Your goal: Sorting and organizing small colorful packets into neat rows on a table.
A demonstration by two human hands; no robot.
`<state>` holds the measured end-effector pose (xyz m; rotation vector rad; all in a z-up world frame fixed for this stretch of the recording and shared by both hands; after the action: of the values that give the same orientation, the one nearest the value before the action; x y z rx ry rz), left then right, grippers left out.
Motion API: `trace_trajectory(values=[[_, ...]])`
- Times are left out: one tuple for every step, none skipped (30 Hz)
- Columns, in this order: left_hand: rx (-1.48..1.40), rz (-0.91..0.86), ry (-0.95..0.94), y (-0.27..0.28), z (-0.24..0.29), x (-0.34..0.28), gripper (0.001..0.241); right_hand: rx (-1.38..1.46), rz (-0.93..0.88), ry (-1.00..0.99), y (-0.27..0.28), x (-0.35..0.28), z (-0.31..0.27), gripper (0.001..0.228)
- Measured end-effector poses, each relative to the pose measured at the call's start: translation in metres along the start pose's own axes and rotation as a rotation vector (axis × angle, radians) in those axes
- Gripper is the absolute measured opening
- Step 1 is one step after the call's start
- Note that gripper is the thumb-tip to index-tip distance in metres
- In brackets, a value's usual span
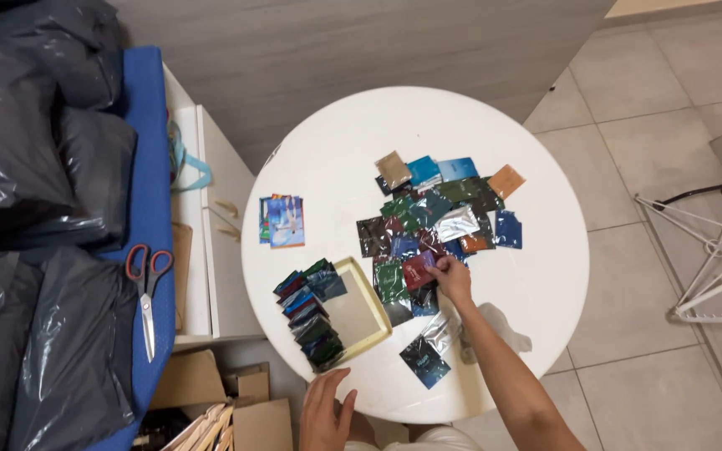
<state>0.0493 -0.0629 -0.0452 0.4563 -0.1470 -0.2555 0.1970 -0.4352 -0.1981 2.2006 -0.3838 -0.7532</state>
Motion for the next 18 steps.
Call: trace_trajectory(values=[[0.0,-0.003,-0.008,-0.005,0.002,0.004,0.033,0.004,0.007,-0.001,0.009,-0.004,0.007,0.018],[-0.022,-0.053,0.05,-0.012,0.0,0.007,0.035,0.169,-0.053,-0.055,0.014,-0.007,0.016,0.018],[-0.043,-0.104,0.107,-0.02,-0.001,0.012,0.036,0.334,-0.112,-0.107,0.02,-0.01,0.024,0.019],[-0.044,-0.106,0.098,-0.026,0.012,0.022,0.036,0.339,-0.104,-0.105,0.032,-0.025,0.022,0.019],[-0.125,-0.136,0.101,-0.033,0.024,0.032,0.035,0.492,-0.128,-0.195,0.042,-0.041,0.023,0.02],[-0.206,-0.166,0.104,-0.041,0.035,0.043,0.034,0.646,-0.152,-0.284,0.05,-0.057,0.023,0.021],[-0.206,-0.166,0.098,-0.048,0.047,0.055,0.034,0.648,-0.148,-0.28,0.051,-0.069,0.023,0.021],[-0.292,-0.196,0.149,-0.058,0.056,0.067,0.035,0.889,-0.197,-0.219,0.05,-0.08,0.017,0.018],[-0.378,-0.23,0.212,-0.068,0.066,0.072,0.037,1.126,-0.249,-0.166,0.048,-0.098,0.016,0.018],[-0.379,-0.234,0.217,-0.078,0.073,0.084,0.037,1.126,-0.249,-0.173,0.048,-0.107,0.011,0.018],[-0.564,-0.235,0.241,-0.088,0.08,0.092,0.052,1.219,-0.181,-0.098,0.05,-0.118,0.006,0.023],[-0.75,-0.232,0.264,-0.098,0.087,0.1,0.071,1.309,-0.112,-0.021,0.053,-0.13,0.001,0.03],[-0.741,-0.227,0.274,-0.115,0.077,0.107,0.071,1.313,-0.123,-0.03,0.053,-0.139,-0.006,0.03],[-0.912,-0.179,0.263,-0.129,0.066,0.114,0.063,1.375,-0.097,0.021,0.055,-0.148,-0.014,0.034],[-1.085,-0.114,0.276,-0.144,0.055,0.104,0.055,1.423,-0.085,0.046,0.054,-0.17,-0.014,0.039],[-1.079,-0.093,0.313,-0.147,0.059,0.114,0.055,1.416,-0.11,0.01,0.066,-0.183,-0.038,0.039],[-1.117,-0.013,0.294,-0.147,0.062,0.12,0.054,1.382,-0.079,0.047,0.081,-0.199,-0.061,0.031],[-1.149,0.07,0.273,-0.147,0.063,0.125,0.053,1.347,-0.049,0.084,0.095,-0.213,-0.085,0.024]])
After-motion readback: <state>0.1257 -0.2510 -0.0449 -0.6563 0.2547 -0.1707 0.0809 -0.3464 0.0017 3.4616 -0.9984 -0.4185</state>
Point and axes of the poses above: each hand's wrist, its own x-axis towards the middle knuckle, its own y-axis out of the back of the hand, z = x × y, the point moved 5 cm from there along x, towards the middle knuckle, and after that the axes turned 14 degrees about -x, right-handed, at the moved point
